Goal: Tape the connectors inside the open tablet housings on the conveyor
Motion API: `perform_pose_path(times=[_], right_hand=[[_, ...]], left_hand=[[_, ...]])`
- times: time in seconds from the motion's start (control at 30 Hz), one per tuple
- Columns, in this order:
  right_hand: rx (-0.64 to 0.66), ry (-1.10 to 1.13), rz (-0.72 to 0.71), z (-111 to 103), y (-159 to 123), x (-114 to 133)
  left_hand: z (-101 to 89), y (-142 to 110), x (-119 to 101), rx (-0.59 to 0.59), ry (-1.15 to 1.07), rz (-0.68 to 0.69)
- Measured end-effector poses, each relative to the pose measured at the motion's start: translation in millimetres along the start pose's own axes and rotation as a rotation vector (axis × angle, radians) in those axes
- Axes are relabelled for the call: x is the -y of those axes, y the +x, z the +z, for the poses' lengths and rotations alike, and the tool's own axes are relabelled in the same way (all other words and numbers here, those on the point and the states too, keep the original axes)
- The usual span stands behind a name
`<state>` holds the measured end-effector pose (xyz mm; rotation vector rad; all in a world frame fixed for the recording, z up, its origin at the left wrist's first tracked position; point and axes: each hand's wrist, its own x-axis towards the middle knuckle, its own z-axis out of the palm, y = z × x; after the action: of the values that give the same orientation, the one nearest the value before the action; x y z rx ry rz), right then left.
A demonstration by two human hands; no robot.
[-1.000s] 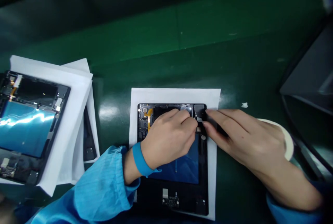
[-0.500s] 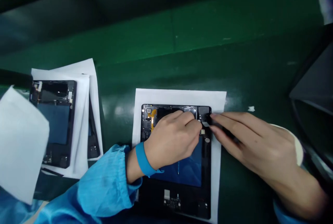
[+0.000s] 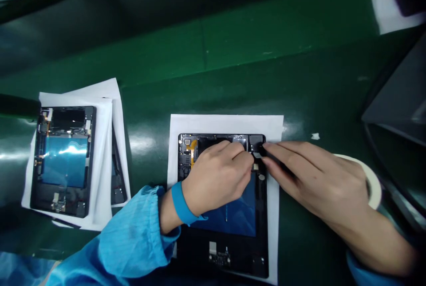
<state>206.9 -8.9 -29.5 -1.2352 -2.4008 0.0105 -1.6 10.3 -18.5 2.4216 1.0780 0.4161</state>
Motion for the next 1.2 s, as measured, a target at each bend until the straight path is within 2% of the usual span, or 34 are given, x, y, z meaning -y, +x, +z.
perform_pose_path(times=[0.47, 1.2], right_hand=[[0.001, 0.005, 0.003, 0.6, 0.0, -0.5], [0.014, 0.003, 0.017, 1.9, -1.8, -1.0]], left_hand=[[0.5, -0.1, -0.2, -0.032, -0.008, 0.013], [-0.8, -0.2, -1.1, 0.028, 0.007, -0.01]])
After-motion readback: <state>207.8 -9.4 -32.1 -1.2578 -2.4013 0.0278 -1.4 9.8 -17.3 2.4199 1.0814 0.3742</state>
